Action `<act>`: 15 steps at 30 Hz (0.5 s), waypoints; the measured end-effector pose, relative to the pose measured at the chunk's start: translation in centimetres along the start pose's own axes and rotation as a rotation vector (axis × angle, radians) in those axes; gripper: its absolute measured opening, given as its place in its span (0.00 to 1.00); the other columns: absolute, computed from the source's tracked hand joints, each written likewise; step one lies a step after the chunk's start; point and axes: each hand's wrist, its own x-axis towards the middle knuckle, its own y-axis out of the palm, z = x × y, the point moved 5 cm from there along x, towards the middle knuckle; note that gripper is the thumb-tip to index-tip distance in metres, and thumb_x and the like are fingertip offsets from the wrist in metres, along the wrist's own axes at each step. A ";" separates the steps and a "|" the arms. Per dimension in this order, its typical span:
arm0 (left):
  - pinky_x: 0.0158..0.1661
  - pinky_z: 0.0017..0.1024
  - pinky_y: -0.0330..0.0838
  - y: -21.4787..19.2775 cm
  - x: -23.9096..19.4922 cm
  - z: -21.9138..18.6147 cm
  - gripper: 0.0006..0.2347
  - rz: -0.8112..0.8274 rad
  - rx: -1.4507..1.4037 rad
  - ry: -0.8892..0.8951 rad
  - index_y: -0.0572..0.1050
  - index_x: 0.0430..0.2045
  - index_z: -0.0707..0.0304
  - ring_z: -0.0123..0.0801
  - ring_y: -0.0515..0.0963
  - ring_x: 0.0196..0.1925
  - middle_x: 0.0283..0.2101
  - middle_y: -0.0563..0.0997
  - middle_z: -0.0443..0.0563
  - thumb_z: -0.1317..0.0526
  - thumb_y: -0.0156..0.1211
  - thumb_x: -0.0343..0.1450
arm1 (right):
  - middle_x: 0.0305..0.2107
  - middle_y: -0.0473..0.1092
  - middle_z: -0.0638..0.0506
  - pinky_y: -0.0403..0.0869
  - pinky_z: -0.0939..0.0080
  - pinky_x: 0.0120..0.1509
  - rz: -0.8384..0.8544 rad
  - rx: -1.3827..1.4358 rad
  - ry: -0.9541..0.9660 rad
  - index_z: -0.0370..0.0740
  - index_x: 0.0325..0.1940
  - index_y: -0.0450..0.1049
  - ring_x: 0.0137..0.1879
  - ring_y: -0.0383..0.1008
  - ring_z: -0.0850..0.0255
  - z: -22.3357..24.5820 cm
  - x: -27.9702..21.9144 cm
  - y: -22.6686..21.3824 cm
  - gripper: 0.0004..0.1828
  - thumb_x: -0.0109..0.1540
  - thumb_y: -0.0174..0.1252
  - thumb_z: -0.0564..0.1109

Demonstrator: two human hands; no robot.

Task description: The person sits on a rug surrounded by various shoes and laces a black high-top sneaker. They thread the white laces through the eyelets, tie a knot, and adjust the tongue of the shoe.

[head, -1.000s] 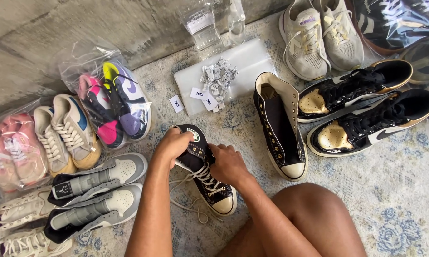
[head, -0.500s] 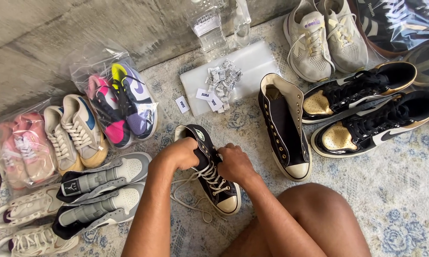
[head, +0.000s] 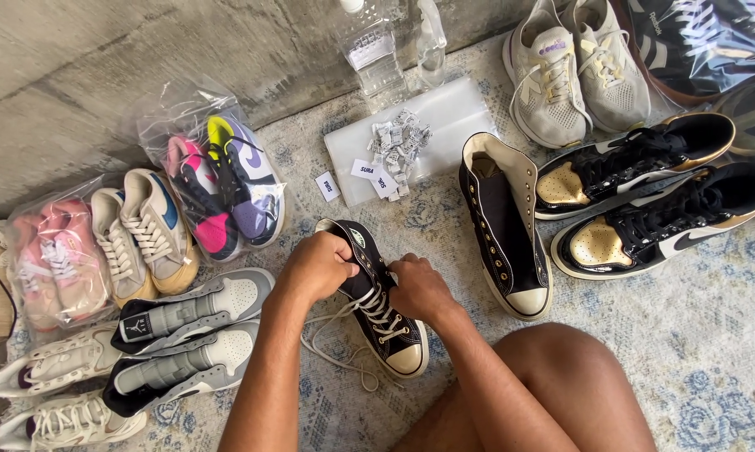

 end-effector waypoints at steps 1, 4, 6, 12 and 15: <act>0.46 0.38 0.81 0.5 -0.5 0.1 0.12 -0.001 -0.002 -0.003 0.84 0.40 0.56 0.43 0.85 0.49 0.40 0.88 0.50 0.59 0.68 0.63 | 0.52 0.71 0.41 0.74 0.40 0.61 0.002 -0.001 -0.002 0.42 0.60 0.76 0.62 0.71 0.41 -0.1 0.0 0.1 0.29 0.54 0.55 0.43; 0.40 0.34 0.81 1.0 -2.0 0.2 0.09 -0.244 -0.135 0.094 0.84 0.37 0.48 0.36 0.87 0.40 0.33 0.88 0.44 0.56 0.62 0.67 | 0.51 0.72 0.41 0.75 0.41 0.60 -0.004 0.006 0.000 0.42 0.60 0.76 0.62 0.72 0.41 -0.1 0.2 0.0 0.29 0.54 0.54 0.43; 0.46 0.47 0.76 0.8 -4.5 0.7 0.12 -0.715 -0.328 0.344 0.78 0.44 0.63 0.55 0.83 0.45 0.38 0.85 0.62 0.65 0.60 0.67 | 0.51 0.72 0.39 0.75 0.39 0.60 -0.008 0.051 0.002 0.40 0.62 0.75 0.62 0.72 0.39 0.0 -0.1 -0.2 0.29 0.55 0.53 0.43; 0.62 0.46 0.70 8.8 -4.7 7.6 0.24 -0.365 -0.330 -0.094 0.68 0.56 0.65 0.45 0.74 0.63 0.59 0.74 0.60 0.61 0.68 0.65 | 0.61 0.66 0.42 0.81 0.56 0.57 -0.004 0.163 0.130 0.43 0.68 0.67 0.51 0.78 0.54 2.2 -1.7 -2.7 0.31 0.59 0.54 0.33; 0.59 0.48 0.74 10.9 -4.7 7.9 0.29 -0.456 -0.280 0.060 0.67 0.59 0.69 0.52 0.76 0.61 0.60 0.73 0.66 0.62 0.71 0.64 | 0.55 0.72 0.43 0.80 0.52 0.60 -0.102 0.138 0.088 0.42 0.64 0.71 0.51 0.79 0.51 2.1 -1.8 -2.9 0.29 0.58 0.55 0.35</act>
